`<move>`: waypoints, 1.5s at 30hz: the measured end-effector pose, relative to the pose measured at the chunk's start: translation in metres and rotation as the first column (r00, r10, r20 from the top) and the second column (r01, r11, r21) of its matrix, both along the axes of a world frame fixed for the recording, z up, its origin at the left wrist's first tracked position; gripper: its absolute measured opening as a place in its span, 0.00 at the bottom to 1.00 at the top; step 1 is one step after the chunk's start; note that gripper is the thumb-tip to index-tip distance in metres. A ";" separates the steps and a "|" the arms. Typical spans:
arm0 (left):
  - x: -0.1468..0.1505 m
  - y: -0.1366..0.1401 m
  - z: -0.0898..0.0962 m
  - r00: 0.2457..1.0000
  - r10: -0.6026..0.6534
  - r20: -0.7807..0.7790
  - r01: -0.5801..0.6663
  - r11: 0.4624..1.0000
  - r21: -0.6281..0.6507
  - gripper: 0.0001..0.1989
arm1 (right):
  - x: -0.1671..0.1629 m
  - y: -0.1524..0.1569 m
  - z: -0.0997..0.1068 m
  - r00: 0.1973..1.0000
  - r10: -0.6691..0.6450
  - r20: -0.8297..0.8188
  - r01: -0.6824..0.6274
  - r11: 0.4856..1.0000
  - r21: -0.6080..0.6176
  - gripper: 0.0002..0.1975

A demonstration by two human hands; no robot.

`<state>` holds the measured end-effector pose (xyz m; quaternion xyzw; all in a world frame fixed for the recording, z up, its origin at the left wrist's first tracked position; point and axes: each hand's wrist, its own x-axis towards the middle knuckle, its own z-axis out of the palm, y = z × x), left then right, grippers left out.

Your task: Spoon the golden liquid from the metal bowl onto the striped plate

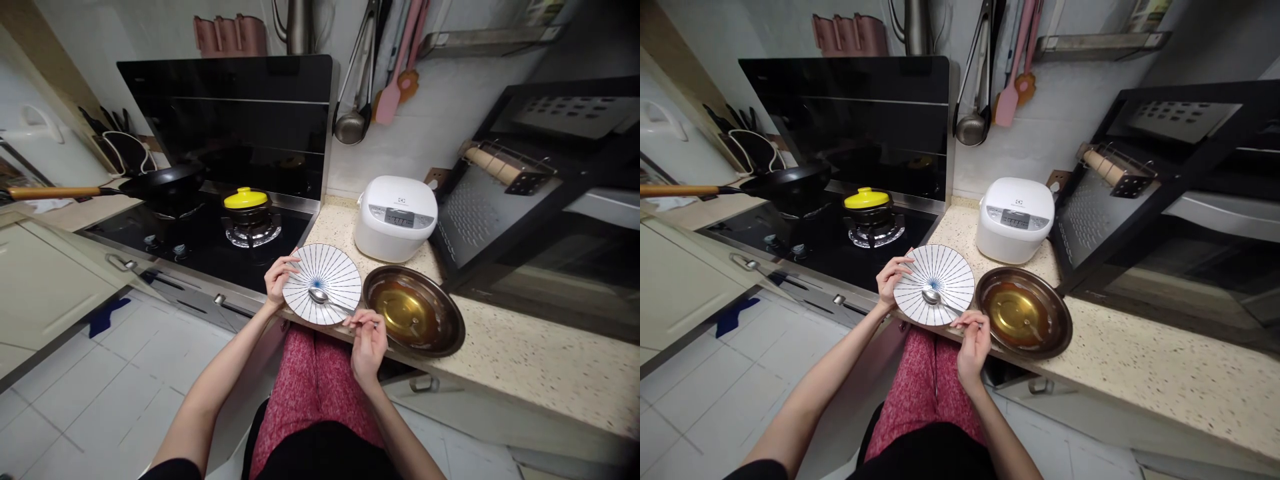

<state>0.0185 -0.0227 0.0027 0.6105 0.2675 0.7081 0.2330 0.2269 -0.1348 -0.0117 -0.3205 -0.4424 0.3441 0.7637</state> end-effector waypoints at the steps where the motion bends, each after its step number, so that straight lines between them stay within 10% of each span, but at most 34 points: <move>1: 0.000 0.000 0.000 1.000 -0.001 0.004 0.001 1.000 -0.005 0.13 | 0.002 -0.001 0.004 1.000 -0.013 -0.015 0.014 1.000 0.010 0.11; 10: -0.001 0.003 -0.002 1.000 0.000 0.011 0.000 1.000 -0.016 0.13 | 0.041 -0.007 0.038 0.959 -0.272 -0.077 0.279 0.955 0.097 0.09; 19: -0.002 0.007 -0.008 0.999 -0.021 0.029 0.021 1.000 -0.006 0.13 | 0.078 -0.011 0.029 0.810 -0.564 0.162 0.497 0.806 0.321 0.10; 25: -0.001 0.006 -0.006 1.000 -0.013 0.023 0.013 1.000 0.000 0.13 | 0.095 -0.014 0.020 0.612 -0.627 0.483 0.291 0.746 0.600 0.07; 32: -0.001 0.004 -0.004 1.000 -0.007 0.014 0.008 1.000 -0.003 0.13 | 0.105 -0.016 0.014 0.448 -0.561 0.696 0.058 0.795 0.604 0.12; 38: 0.000 0.003 -0.002 1.000 0.001 0.006 -0.001 1.000 -0.008 0.13 | 0.084 -0.012 0.022 0.626 -0.638 0.449 0.318 0.734 0.601 0.06; 45: -0.001 0.003 -0.003 1.000 0.005 0.012 -0.005 1.000 -0.013 0.13 | 0.045 -0.004 0.023 0.817 -0.384 0.431 0.201 0.889 0.412 0.08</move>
